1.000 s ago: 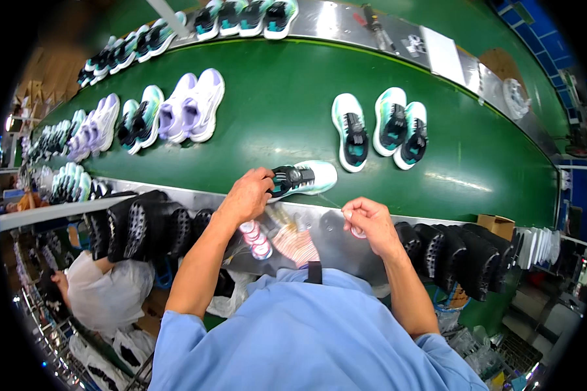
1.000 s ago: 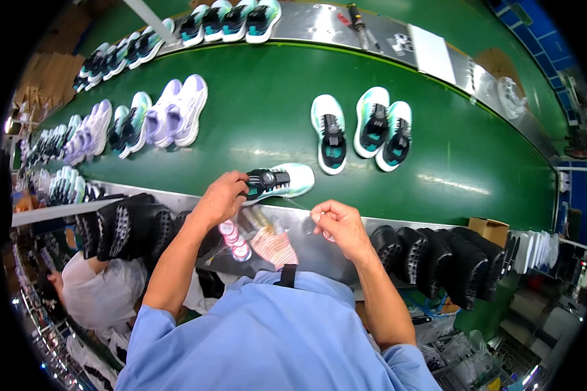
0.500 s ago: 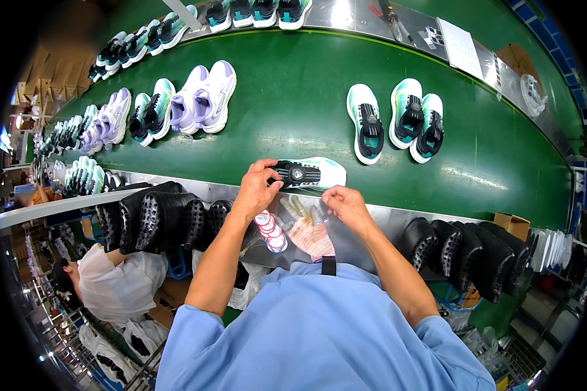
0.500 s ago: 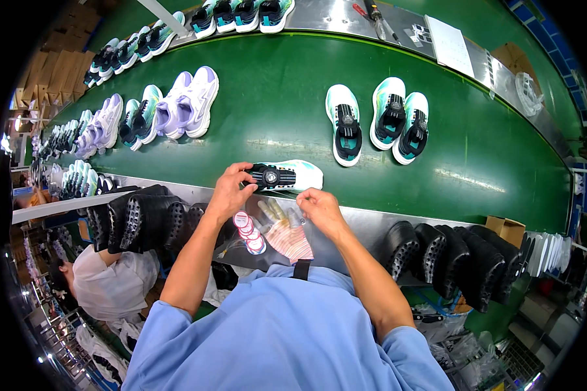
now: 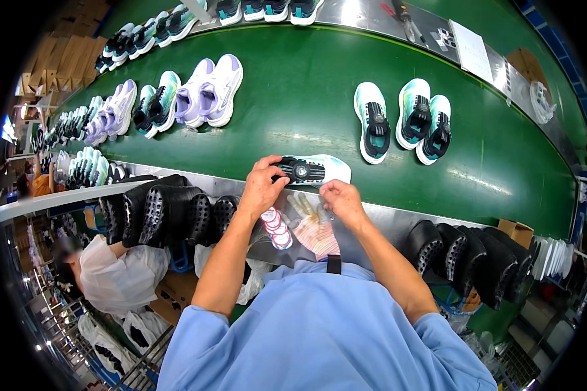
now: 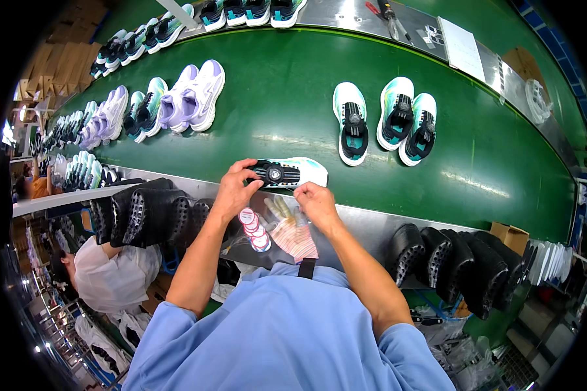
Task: The person applies stickers to the tongues of shoes by peeling them from a roll and pressing them onto the material, then sorts the shoes onto a conveyor belt.
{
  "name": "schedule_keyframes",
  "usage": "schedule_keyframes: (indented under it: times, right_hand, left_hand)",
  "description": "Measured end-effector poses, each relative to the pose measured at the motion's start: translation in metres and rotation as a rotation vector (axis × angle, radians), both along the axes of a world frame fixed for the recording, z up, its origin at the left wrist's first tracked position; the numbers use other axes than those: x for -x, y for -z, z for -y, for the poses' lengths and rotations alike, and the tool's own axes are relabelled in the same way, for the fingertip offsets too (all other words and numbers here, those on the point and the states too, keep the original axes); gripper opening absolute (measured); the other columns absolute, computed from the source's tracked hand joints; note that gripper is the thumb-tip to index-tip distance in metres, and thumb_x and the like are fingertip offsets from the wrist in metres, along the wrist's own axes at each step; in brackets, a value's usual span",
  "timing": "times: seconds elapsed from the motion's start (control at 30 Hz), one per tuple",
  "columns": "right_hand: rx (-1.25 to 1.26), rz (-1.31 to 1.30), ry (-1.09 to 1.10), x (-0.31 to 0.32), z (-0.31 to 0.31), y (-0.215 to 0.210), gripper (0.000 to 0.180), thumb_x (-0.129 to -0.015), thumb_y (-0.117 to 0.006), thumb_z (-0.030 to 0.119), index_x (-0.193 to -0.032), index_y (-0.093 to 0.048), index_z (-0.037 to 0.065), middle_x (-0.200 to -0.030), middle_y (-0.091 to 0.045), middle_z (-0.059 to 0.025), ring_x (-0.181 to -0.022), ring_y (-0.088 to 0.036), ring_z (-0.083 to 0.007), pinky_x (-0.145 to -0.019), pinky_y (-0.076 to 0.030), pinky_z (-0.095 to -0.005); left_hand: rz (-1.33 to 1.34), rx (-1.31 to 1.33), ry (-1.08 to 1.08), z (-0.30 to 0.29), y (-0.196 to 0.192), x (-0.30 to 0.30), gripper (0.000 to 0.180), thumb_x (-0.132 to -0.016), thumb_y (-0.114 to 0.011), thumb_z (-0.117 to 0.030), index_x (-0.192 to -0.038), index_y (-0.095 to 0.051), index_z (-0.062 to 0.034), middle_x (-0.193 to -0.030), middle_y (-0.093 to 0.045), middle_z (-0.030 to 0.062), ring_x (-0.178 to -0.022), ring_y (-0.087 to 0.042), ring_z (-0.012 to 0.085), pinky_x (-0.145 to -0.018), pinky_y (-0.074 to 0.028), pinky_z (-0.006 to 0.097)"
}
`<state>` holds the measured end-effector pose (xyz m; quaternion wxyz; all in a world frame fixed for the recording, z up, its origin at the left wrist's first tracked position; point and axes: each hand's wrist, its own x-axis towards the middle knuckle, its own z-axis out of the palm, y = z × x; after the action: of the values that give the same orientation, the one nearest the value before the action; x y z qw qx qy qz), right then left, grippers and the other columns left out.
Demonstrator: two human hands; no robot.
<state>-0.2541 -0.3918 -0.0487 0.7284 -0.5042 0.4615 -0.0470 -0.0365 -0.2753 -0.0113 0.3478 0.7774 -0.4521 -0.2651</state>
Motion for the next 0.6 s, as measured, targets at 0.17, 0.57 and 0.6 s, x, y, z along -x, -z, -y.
schedule_keyframes:
  times: [0.17, 0.57, 0.6]
  right_hand:
    - [0.020, 0.031, 0.052, -0.014, -0.007, 0.008, 0.007, -0.094, -0.068, 0.010, -0.094, -0.071, 0.004, -0.071, -0.065, 0.0007, -0.062, -0.060, -0.0077, -0.057, -0.049, -0.0262]
    - [-0.524, 0.132, 0.122, -0.026, -0.002, -0.027, 0.020, -0.097, -0.068, 0.013, -0.110, -0.067, -0.002, -0.084, -0.071, -0.0107, -0.072, -0.069, -0.0167, -0.063, -0.057, -0.0312]
    - [-0.555, 0.139, 0.144, -0.025, -0.002, -0.029, 0.021, -0.097, -0.067, 0.013, -0.112, -0.066, -0.002, -0.088, -0.071, -0.0121, -0.075, -0.070, -0.0182, -0.066, -0.058, -0.0319]
  left_hand:
    - [-0.054, 0.015, -0.075, 0.007, -0.018, 0.006, 0.029, -0.079, -0.077, -0.005, -0.106, -0.070, -0.0016, -0.126, -0.066, 0.0164, -0.120, -0.060, 0.0365, -0.102, -0.050, 0.043]
    - [0.389, 0.161, 0.114, 0.004, -0.014, 0.005, 0.017, -0.079, -0.076, -0.001, -0.094, -0.070, -0.0066, -0.087, -0.065, 0.0093, -0.087, -0.062, 0.0332, -0.080, -0.051, 0.044]
    - [0.407, 0.153, 0.116, 0.004, -0.014, 0.006, 0.015, -0.080, -0.076, -0.002, -0.092, -0.069, -0.0062, -0.085, -0.065, 0.0094, -0.086, -0.062, 0.0333, -0.078, -0.051, 0.045]
